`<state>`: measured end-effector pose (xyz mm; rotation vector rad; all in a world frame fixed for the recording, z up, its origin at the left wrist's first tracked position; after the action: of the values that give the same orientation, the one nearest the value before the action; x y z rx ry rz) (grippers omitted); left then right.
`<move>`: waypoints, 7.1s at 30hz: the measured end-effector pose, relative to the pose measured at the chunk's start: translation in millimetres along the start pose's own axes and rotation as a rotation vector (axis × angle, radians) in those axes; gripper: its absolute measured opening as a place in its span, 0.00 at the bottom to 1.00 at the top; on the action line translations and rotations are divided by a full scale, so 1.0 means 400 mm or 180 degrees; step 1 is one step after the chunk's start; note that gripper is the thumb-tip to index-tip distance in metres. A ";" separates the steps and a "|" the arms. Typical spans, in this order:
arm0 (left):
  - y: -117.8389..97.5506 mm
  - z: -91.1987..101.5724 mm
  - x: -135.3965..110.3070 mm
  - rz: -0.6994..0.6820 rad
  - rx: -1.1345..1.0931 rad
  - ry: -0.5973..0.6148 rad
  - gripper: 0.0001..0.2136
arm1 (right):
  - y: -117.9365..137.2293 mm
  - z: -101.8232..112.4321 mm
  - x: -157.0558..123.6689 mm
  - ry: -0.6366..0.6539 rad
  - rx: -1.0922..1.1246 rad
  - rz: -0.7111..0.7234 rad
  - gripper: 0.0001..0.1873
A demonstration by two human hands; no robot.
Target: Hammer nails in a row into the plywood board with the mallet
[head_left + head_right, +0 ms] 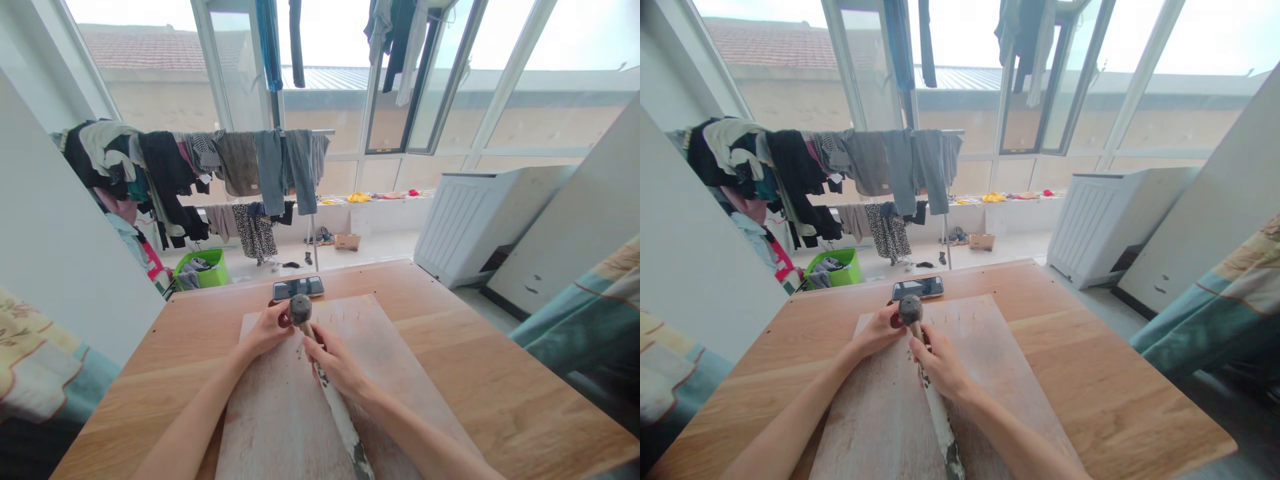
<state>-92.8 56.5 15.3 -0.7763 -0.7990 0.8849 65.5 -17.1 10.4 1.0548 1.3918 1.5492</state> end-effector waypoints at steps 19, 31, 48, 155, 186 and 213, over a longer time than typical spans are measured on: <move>-0.158 -0.051 -0.043 0.0552 0.2447 0.1296 0.02 | 0.009 0.059 0.010 -0.0734 0.0345 0.0112 0.16; -0.113 0.101 -0.029 0.0652 0.1676 0.0865 0.04 | 0.023 0.041 -0.002 -0.0622 0.0274 0.0166 0.17; -0.068 0.068 -0.010 0.0189 0.1047 0.0682 0.09 | 0.022 0.044 -0.003 -0.0602 0.0236 0.0156 0.16; 0.042 0.093 -0.136 -0.0126 0.0244 -0.0921 0.06 | 0.034 -0.041 0.031 -0.0627 0.0507 0.0201 0.15; 0.055 0.098 -0.131 0.0002 0.0014 -0.0843 0.08 | 0.019 -0.146 0.044 -0.0116 0.0311 -0.0082 0.13; -0.021 0.104 -0.368 0.0067 0.1626 -0.0913 0.13 | -0.029 0.274 -0.344 -0.1505 -0.2363 -0.0391 0.18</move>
<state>-184.0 -65.8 3.2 -0.2107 -0.7669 1.1746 216.1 -107.2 -5.8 0.7704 0.4759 1.4215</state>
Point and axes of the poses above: each hand's wrist, its own x-axis towards the middle knuckle, its own z-axis out of the back of the hand, y = z × x, the point moved 4 cm from there along x, towards the middle knuckle, and after that the axes turned 7 degrees about -x, right-handed, at the moved point
